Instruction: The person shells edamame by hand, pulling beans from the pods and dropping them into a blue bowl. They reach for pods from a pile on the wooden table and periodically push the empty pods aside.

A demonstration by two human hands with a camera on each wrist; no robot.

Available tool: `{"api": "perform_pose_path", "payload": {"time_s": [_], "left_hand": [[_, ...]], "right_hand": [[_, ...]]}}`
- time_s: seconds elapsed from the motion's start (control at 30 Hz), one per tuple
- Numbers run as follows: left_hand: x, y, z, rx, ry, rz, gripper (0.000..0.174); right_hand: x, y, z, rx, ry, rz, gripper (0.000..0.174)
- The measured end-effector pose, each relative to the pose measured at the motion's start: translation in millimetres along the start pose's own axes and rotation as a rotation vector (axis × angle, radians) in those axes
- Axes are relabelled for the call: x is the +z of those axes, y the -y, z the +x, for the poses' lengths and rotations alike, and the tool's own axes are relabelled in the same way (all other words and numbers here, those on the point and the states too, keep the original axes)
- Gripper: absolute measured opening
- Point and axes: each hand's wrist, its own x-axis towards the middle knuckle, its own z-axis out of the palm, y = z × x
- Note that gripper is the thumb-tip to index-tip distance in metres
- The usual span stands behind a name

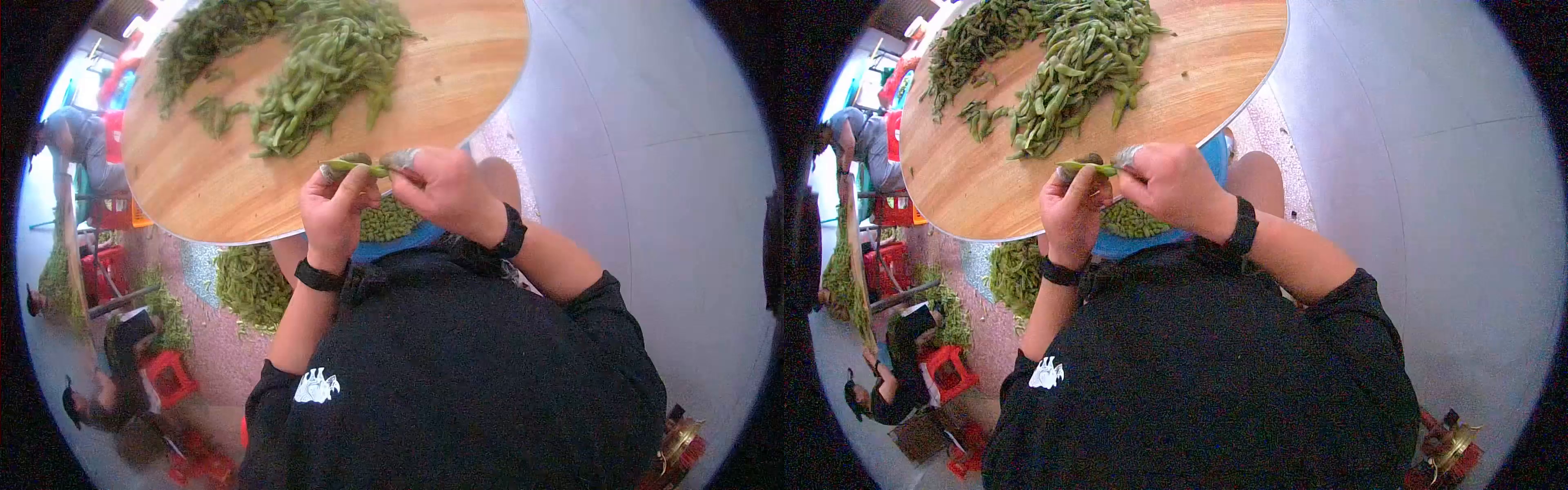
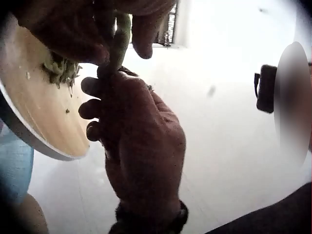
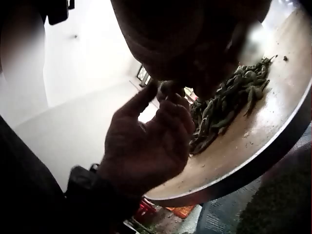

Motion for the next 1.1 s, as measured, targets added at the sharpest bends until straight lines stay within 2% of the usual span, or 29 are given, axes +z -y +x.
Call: {"api": "perform_pose_path", "payload": {"time_s": [0.07, 0.13, 0.2, 0.23, 0.3, 0.33, 0.4, 0.43, 0.5, 0.53, 0.6, 0.67, 0.8, 0.87, 0.9, 0.93, 0.97, 1.0, 1.03, 1.1], "left_hand": [[4.4, -0.5, -2.3, 0.062, -0.097, 0.275, 0.014], [5.3, -3.9, -4.0, 0.047, -0.094, 0.351, 0.015], [5.6, -6.5, -6.0, 0.029, -0.089, 0.427, 0.017], [4.8, -7.1, -7.2, 0.043, -0.071, 0.488, 0.016], [2.0, -6.9, -9.1, 0.053, -0.05, 0.549, 0.015], [0.1, -6.3, -10.0, 0.033, -0.038, 0.537, 0.014], [-3.9, -4.8, -11.5, 0.015, -0.024, 0.525, 0.013], [-7.1, -3.0, -13.0, -0.027, -0.014, 0.523, 0.012], [-6.6, -3.0, -15.1, -0.062, -0.006, 0.52, 0.01], [-5.0, -2.2, -16.9, -0.058, -0.037, 0.612, 0.009], [-3.1, -0.7, -19.5, -0.057, -0.07, 0.702, 0.009], [-2.5, -0.9, -20.9, -0.01, -0.031, 0.957, 0.012], [-1.2, -3.4, -25.6, 0.026, 0.027, 0.965, 0.015], [-7.6, -8.0, -25.3, -0.07, 0.136, 1.072, 0.012], [-7.9, -10.7, -25.5, -0.07, 0.137, 1.071, 0.012], [-6.4, -15.0, -25.9, -0.144, 0.194, 0.887, 0.009], [-6.9, -18.5, -25.7, -0.214, 0.249, 0.701, 0.007], [-12.4, -18.5, -25.4, -0.214, 0.248, 0.702, 0.007], [-20.7, -16.4, -24.8, -0.268, 0.283, 0.615, 0.009], [-27.9, -15.7, -24.2, -0.323, 0.318, 0.529, 0.011]], "right_hand": [[1.1, 1.3, -3.2, -0.012, -0.001, -0.022, 0.02], [0.3, 1.8, -3.6, -0.022, 0.001, -0.041, 0.021], [-6.0, 2.1, -1.6, 0.198, 0.139, 0.085, 0.02], [-5.2, 0.4, -1.4, 0.201, 0.138, 0.086, 0.02], [-2.1, -4.9, -0.3, 0.563, 0.274, 0.476, 0.02], [-1.3, -6.8, 0.2, 0.566, 0.272, 0.477, 0.02], [-1.6, -9.4, 2.2, 0.837, 0.393, 0.871, 0.02], [-3.1, -11.4, 1.7, 0.836, 0.392, 0.872, 0.02], [-7.3, -15.0, 0.6, 0.59, 0.444, 0.468, 0.018], [-7.5, -13.9, 1.5, 0.587, 0.448, 0.468, 0.018], [-10.5, -8.1, 4.2, 0.158, 0.227, 0.124, 0.024], [-10.7, -7.8, 10.6, 0.097, 0.273, 0.124, 0.026], [-11.9, -11.4, 16.1, -0.027, 0.42, 0.086, 0.029], [-8.3, -11.9, 12.3, -0.076, 0.376, 0.031, 0.027], [-6.5, -12.6, 9.8, -0.126, 0.33, -0.027, 0.025], [-5.7, -12.0, 7.7, -0.126, 0.33, -0.027, 0.025], [-4.4, -11.6, 6.2, 0.044, 0.349, 0.078, 0.025], [-2.8, -12.1, 4.5, 0.215, 0.365, 0.184, 0.025], [0.2, -14.1, 1.8, 0.215, 0.364, 0.184, 0.025], [7.3, -19.8, -4.5, 0.682, 0.417, 0.742, 0.026]]}}
